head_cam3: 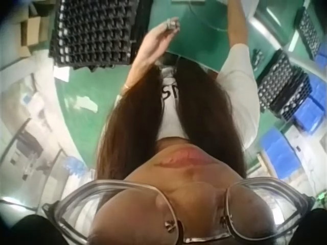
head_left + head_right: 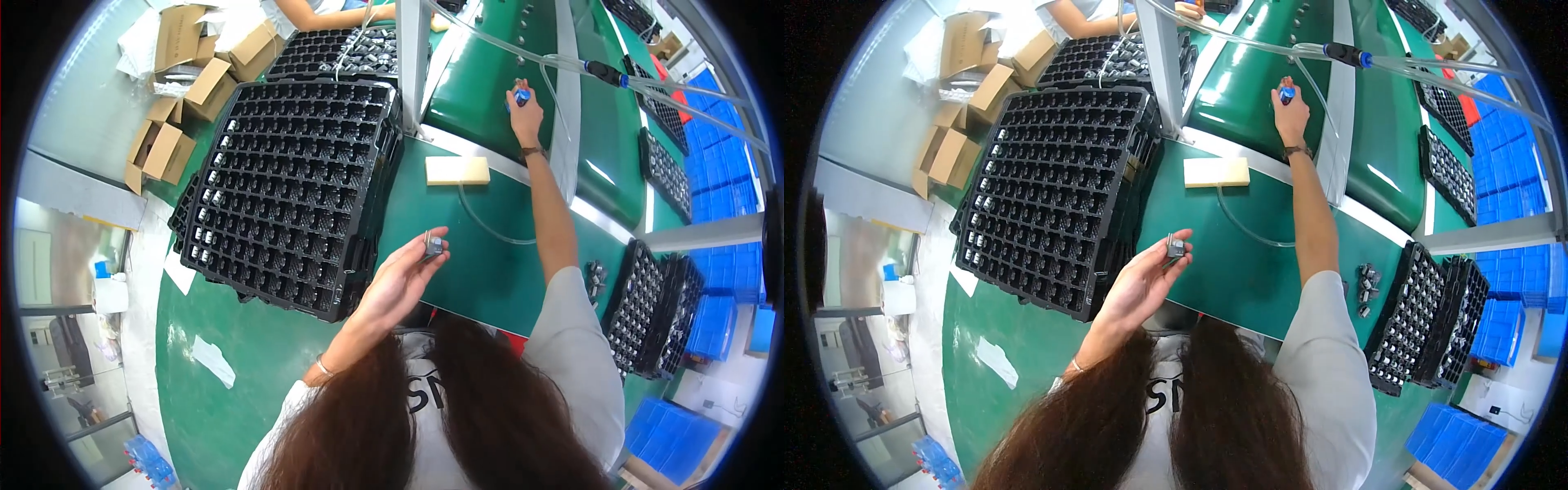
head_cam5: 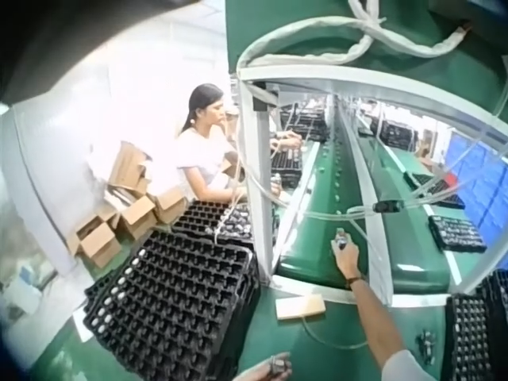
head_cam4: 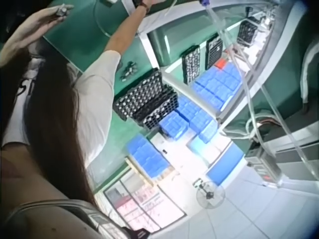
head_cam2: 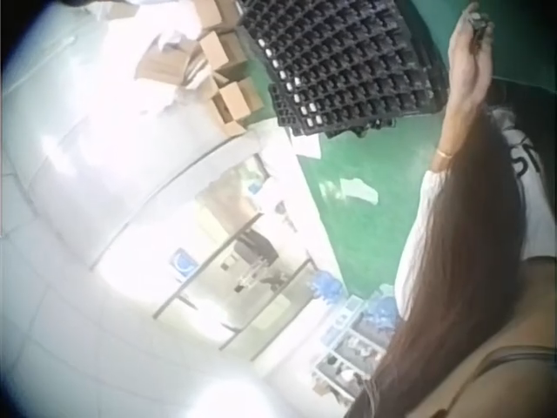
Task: The person assembles electronic components by hand and organizes plastic component trays on an assembly line.
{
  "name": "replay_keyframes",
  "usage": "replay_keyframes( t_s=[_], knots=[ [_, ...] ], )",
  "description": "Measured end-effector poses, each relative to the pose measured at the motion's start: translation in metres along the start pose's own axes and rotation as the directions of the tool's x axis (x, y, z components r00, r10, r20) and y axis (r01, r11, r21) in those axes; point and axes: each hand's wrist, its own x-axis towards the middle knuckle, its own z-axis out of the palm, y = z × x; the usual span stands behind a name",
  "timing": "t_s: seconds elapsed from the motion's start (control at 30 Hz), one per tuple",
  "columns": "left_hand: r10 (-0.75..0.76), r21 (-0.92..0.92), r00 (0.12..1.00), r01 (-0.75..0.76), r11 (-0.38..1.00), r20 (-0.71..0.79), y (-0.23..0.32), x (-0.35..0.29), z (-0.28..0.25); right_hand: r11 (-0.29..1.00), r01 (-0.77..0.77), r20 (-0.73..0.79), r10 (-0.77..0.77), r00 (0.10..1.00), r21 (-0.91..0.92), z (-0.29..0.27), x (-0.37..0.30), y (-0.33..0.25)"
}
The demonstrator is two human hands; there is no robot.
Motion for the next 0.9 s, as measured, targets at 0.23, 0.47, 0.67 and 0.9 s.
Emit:
replay_keyframes(
  t_s=[0.23,0.47,0.67,0.9],
  knots=[
    [0.063,0.107,0.998,-0.062,0.992,-0.004,0.001,0.017,0.005,0.975,0.22,-0.164,-0.213,0.963,0.024,-0.036,-0.009,-0.029],
    [0.314,0.294,0.949,-0.296,0.909,-0.017,0.005,0.018,0.009,0.53,-0.482,0.559,0.018,0.829,0.698,-0.143,-0.151,-0.18],
    [0.315,0.358,0.949,-0.3,0.884,0.016,-0.001,0.015,0.015,0.488,-0.436,0.545,-0.1,0.833,0.756,-0.164,-0.196,-0.195],
    [0.308,0.425,0.95,-0.298,0.855,0.047,-0.002,0.006,0.017,0.481,-0.481,0.593,-0.105,0.798,0.733,-0.174,-0.203,-0.2]
  ],
)
